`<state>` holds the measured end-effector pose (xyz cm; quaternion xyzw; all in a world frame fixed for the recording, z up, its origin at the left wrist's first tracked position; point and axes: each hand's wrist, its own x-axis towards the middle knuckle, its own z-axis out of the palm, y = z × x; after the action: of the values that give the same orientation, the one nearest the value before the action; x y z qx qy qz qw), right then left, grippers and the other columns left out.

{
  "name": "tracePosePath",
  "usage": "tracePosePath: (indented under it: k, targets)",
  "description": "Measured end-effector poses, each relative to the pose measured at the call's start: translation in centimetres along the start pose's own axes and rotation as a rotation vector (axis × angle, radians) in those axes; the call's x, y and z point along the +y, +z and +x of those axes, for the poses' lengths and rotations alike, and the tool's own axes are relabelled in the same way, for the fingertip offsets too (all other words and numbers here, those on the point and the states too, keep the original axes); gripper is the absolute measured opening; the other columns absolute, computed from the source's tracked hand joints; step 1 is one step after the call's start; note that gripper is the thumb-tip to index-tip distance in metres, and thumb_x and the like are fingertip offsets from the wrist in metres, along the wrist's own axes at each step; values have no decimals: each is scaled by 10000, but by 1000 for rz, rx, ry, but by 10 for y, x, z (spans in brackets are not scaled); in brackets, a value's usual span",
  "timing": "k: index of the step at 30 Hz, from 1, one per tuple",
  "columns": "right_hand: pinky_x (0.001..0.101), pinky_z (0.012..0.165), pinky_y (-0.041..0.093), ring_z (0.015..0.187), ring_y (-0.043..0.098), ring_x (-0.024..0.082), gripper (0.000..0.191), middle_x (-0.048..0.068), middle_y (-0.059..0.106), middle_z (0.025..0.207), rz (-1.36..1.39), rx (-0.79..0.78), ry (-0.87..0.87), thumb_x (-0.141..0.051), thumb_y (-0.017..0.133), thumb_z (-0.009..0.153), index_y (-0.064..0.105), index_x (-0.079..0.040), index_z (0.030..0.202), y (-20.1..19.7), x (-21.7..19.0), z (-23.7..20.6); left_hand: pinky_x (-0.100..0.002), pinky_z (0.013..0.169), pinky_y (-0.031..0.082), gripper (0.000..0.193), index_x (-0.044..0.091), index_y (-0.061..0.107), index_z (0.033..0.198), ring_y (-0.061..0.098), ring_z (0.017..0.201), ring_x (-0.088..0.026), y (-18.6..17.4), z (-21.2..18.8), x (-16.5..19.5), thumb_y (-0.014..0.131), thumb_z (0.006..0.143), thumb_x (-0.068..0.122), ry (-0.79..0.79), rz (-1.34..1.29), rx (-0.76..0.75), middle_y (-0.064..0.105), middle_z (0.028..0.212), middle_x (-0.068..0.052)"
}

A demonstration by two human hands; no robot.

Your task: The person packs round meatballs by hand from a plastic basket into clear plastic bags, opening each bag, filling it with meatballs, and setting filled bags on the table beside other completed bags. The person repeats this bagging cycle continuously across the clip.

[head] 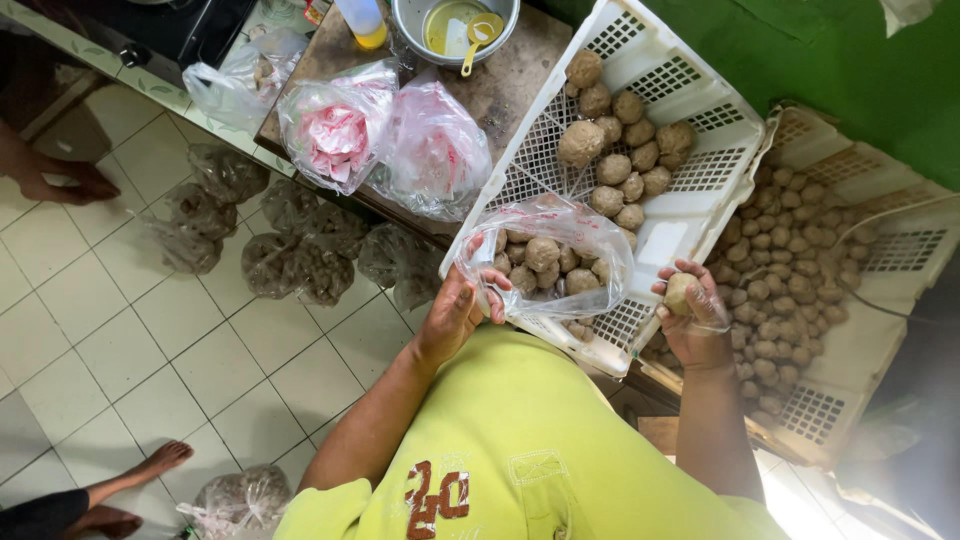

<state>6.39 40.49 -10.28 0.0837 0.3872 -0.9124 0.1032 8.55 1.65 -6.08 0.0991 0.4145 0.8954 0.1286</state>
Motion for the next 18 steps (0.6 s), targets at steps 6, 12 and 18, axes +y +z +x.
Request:
tracePosePath:
  k: [6,12,18]
  targets:
    - [285,778,588,1114,631,253,542,160,579,1272,14,-33,10,-214,788,962,509,-30,1388,-4,2,0,-373,863,504,873,127,98,1685,578,843,-169,2,-3,-1,560,1058,520,7,12,48,561,1206,-201]
    - [296,779,596,1112,627,262,536,175,573,1274,63,-61,27,-206,786,961,512,-31,1387,-7,3,-2,-369,859,503,864,129,100,1690,574,832,-168,6,-7,3,559,1063,506,-28,11,94,564,1188,-206]
    - [294,778,590,1117,618,260,516,178,569,1278,63,-67,22,-194,773,974,515,-24,1387,-9,5,-2,-361,852,504,868,137,92,1685,583,818,-170,9,-5,7,560,1055,507,-53,24,123,567,1187,-218]
